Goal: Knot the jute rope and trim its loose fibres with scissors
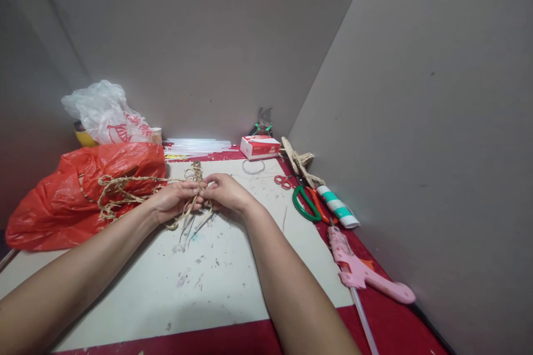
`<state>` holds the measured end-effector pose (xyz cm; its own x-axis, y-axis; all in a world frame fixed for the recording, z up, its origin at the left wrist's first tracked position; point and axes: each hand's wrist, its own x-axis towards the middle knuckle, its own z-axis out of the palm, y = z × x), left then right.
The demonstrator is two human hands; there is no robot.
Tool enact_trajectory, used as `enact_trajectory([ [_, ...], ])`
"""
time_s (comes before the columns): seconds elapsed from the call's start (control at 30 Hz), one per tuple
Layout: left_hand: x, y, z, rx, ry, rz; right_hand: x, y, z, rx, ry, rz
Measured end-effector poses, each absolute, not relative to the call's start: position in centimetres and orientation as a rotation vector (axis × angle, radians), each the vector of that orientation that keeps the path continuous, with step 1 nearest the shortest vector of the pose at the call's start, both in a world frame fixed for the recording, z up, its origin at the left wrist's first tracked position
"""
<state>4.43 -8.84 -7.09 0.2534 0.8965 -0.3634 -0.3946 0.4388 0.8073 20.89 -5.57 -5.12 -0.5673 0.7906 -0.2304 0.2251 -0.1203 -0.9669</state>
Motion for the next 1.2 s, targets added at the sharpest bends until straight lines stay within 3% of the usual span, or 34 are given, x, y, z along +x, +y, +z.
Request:
enact_trajectory([
  [0.13,4.5,-8.9,-7.0,0.709,0.984,0.972,21.0,-5.7,-4.9,-1.077,-1.659,1.86],
  [0.43,5.0,-9.3,-6.9,0.768,1.1,0.99,21.3,-5.4,-5.3,-1.185,-1.881,1.606],
  [0.9,4.8,-9.4,-6.9,0.883,1.087,0.928,21.2,-5.3,-6.0,-1.184,-1.945,1.748],
  [1.2,4.2,-9.4,-6.9,1.115,1.268,0.872,20.6,-5.4,-6.6,-1.284,-1.913,1.629],
])
